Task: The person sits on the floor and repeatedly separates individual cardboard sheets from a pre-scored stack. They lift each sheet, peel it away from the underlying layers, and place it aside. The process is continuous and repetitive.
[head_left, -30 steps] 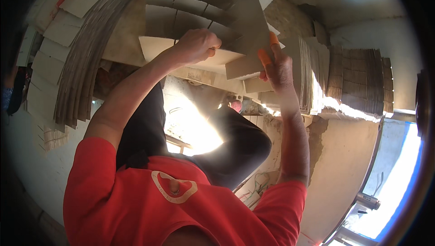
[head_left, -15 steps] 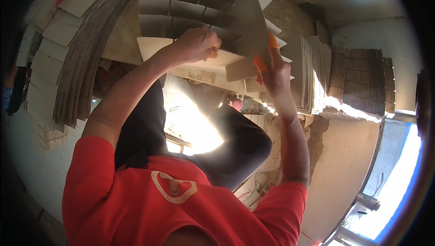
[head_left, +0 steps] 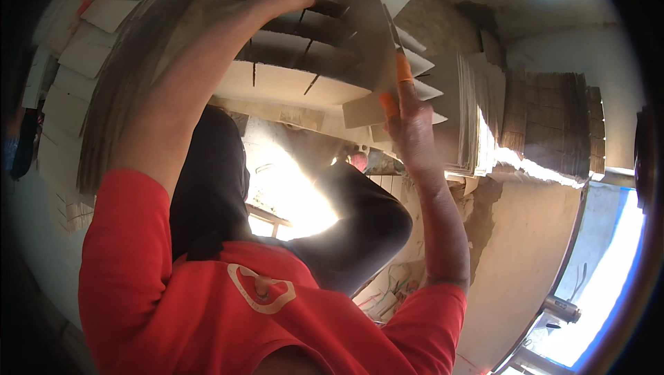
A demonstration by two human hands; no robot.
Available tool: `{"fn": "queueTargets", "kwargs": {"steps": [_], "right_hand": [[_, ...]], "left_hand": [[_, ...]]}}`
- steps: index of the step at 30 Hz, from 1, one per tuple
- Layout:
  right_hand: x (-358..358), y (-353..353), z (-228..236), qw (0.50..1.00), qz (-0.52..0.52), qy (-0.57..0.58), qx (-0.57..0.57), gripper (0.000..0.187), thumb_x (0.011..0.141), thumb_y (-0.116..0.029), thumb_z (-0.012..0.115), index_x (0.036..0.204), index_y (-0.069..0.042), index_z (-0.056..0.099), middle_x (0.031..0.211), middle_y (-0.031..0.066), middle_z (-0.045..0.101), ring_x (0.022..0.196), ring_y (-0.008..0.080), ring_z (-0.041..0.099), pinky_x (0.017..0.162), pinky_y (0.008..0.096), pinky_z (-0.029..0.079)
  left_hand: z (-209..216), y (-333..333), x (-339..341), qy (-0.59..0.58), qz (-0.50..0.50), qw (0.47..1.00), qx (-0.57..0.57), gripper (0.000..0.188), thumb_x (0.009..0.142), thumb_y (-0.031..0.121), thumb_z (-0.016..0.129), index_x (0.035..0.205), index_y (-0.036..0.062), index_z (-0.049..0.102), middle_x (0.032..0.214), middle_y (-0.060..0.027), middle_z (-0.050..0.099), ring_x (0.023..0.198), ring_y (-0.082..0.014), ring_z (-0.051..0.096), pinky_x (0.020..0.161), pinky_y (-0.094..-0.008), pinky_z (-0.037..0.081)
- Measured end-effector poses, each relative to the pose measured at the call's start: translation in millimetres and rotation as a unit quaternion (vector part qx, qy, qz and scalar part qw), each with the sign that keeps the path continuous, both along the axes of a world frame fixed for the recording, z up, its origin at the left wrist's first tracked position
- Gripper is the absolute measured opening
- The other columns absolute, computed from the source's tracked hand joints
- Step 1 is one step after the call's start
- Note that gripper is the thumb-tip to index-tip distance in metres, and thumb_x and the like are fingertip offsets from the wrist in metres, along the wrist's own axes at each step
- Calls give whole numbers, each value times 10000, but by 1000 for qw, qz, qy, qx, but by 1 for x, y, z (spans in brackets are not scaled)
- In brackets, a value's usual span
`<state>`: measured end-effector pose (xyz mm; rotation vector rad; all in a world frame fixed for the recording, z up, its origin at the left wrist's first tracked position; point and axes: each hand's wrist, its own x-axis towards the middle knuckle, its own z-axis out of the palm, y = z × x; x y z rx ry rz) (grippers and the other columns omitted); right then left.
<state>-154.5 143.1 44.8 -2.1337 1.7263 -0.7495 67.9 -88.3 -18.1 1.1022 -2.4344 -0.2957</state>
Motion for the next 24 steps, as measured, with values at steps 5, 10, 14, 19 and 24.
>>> {"fn": "queueTargets", "kwargs": {"steps": [5,10,14,19,24], "right_hand": [[-2,10,-6,998,10,62,-1,647,838,54,555,1425,-28,298,653,142,521,551,235,541,518,292,452],[-2,2,-5,995,53,19,-78,644,883,17,545,1457,-94,273,613,82,556,461,119,492,501,199,422],[3,9,-10,1000,12,4,21,635,850,57,543,1428,-14,289,660,150,543,535,243,540,526,272,457],[4,15,-22,999,22,-17,-17,618,862,54,522,1425,8,272,661,174,549,521,256,543,511,219,421],[10,7,-23,998,55,21,31,598,873,15,530,1412,17,269,666,203,573,521,296,553,477,399,304]], "left_hand": [[-15,-6,6,1,-12,1000,15,178,716,8,637,865,19,540,928,-112,564,946,-318,546,762,-397,453],[-12,-17,13,-65,-4,997,36,147,715,14,627,835,22,543,917,-121,558,937,-322,542,750,-404,451],[-5,-10,6,-85,-3,996,9,143,711,13,625,827,10,541,866,-137,563,888,-337,549,734,-407,449],[1,-1,8,-67,33,997,-7,129,707,5,616,797,0,524,788,-142,551,875,-334,555,728,-404,448],[1,1,15,-39,8,999,26,128,705,-14,605,801,-7,521,803,-144,551,880,-323,555,730,-405,445]]}}
